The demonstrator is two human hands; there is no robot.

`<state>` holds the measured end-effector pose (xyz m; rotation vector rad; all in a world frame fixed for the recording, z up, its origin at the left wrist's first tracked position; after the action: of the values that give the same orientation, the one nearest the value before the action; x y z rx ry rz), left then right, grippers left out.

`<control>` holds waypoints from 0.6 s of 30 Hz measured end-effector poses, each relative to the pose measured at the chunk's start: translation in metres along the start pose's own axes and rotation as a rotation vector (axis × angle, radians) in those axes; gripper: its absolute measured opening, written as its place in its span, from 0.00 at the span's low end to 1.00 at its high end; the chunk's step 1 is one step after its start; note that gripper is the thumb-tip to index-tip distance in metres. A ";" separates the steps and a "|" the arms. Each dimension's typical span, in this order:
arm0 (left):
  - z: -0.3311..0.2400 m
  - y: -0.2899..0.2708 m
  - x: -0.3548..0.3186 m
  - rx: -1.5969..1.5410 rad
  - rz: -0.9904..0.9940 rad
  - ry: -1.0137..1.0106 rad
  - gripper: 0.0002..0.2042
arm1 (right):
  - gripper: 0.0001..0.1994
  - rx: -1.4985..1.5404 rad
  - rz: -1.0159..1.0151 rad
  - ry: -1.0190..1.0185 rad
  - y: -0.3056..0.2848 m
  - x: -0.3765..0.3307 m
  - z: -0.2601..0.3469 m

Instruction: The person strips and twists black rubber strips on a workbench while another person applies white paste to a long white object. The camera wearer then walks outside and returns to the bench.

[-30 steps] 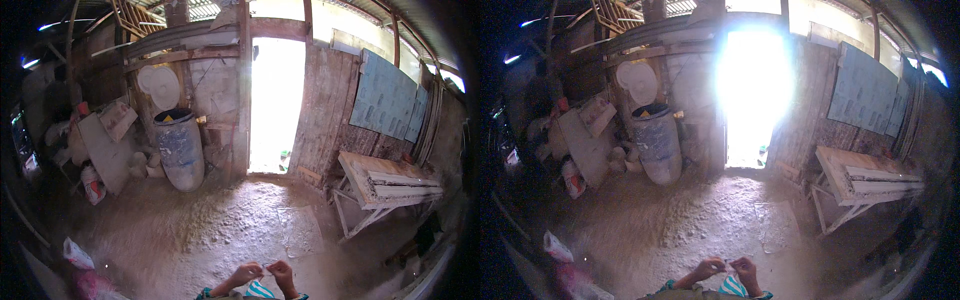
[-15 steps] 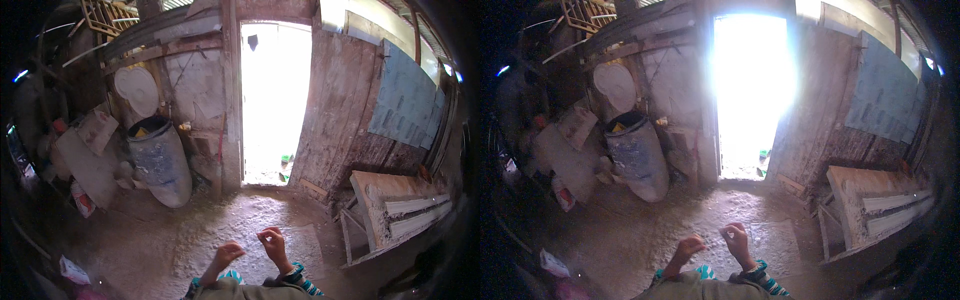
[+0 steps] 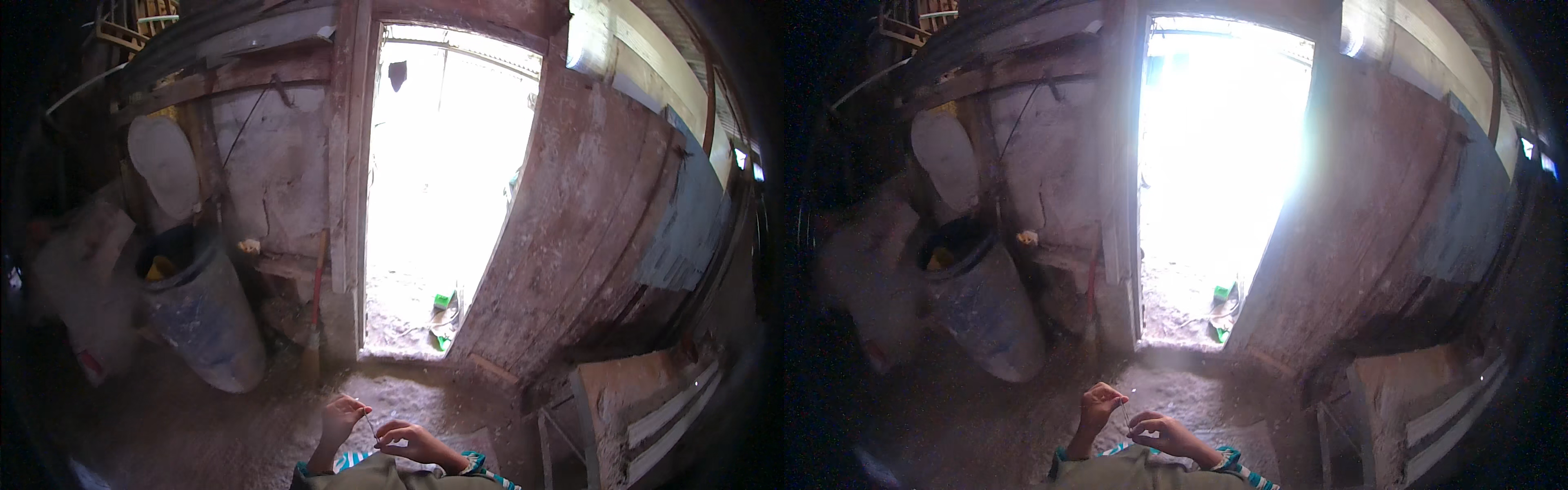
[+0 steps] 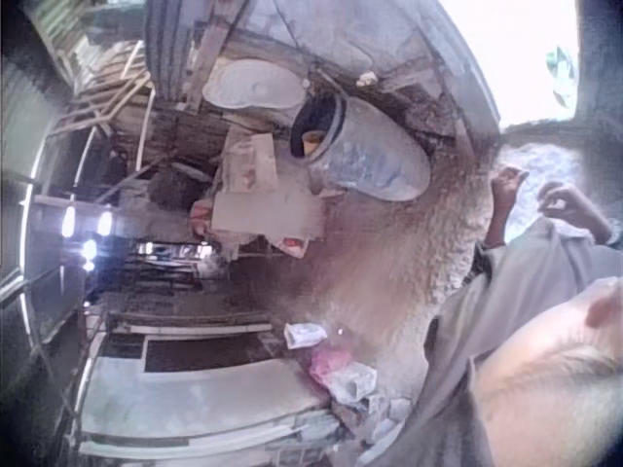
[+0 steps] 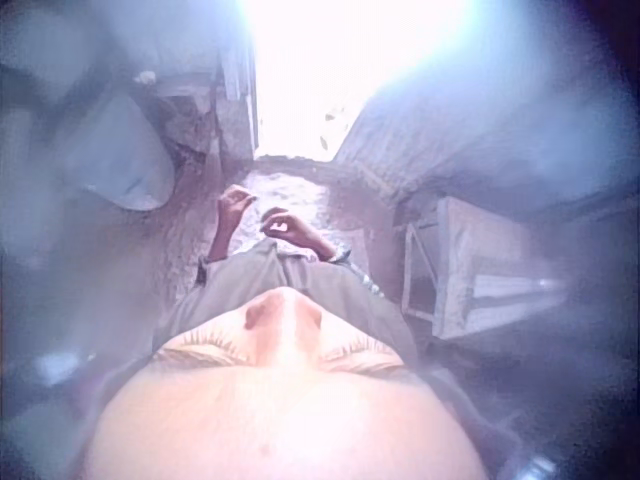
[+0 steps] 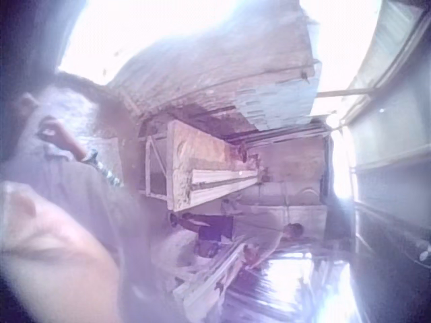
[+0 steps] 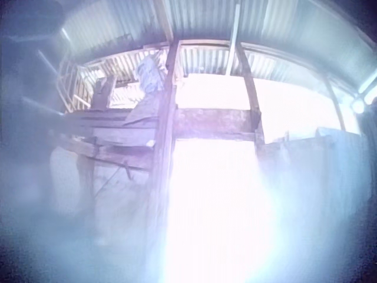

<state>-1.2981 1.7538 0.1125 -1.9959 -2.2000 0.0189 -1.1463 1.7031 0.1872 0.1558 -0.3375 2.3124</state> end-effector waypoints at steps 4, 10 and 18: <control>-0.048 0.042 0.102 0.187 0.106 0.218 0.05 | 0.05 0.225 -0.121 0.154 -0.074 0.045 -0.028; -0.049 0.113 0.208 0.116 0.306 0.358 0.05 | 0.03 0.214 -0.809 0.088 -0.217 0.062 -0.096; -0.027 0.232 0.348 -0.043 0.777 0.415 0.07 | 0.06 -0.195 -1.125 0.088 -0.422 0.144 -0.165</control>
<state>-1.0962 2.1197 0.1510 -2.4643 -1.1086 -0.3111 -0.9415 2.1293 0.1415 0.1031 -0.3124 1.1651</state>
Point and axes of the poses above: each hand's wrist, its own x-axis towards the middle knuckle, its own y-axis out of the palm, z = x × y, the point moved 6 cm from there along x, towards the middle knuckle, and after that the axes turned 10 degrees about x, right-handed, at the moved point
